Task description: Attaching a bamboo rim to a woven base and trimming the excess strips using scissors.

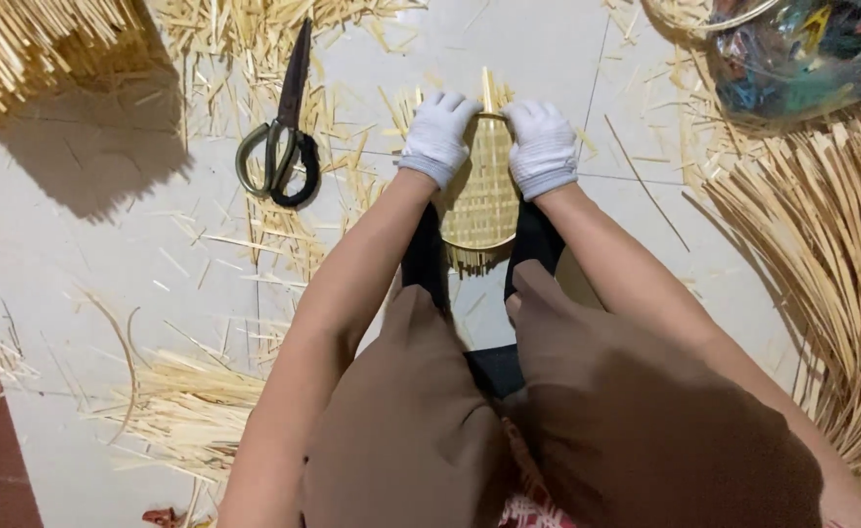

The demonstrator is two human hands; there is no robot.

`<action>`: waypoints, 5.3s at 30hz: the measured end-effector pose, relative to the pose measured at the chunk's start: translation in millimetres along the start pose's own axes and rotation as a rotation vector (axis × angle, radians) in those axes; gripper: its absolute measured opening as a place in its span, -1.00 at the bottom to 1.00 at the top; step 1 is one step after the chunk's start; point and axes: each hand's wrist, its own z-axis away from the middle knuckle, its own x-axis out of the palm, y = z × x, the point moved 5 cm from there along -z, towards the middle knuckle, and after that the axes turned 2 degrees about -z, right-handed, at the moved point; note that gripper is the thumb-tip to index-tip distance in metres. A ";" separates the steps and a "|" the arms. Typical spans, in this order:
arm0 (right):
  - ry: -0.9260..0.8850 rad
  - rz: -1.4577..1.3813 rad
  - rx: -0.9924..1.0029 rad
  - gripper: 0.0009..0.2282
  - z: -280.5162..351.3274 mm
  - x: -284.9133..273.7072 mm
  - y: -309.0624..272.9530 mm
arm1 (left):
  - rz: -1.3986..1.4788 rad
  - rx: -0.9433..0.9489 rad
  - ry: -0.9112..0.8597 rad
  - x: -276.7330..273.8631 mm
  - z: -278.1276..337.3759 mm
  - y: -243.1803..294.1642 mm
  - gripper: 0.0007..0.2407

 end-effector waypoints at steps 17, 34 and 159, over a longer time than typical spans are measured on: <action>-0.073 -0.121 0.228 -0.86 -5.4 2.5 8.9 | 0.003 -0.150 -0.242 -7.6 -30.9 8.7 -0.65; -0.378 0.079 0.428 -0.59 -22.7 13.0 -22.1 | 0.231 -0.461 -0.171 -4.0 -12.6 12.6 -0.84; -0.363 0.037 0.199 -0.56 -38.6 15.6 -36.2 | 0.501 -0.745 0.097 -21.0 128.2 -20.6 -0.71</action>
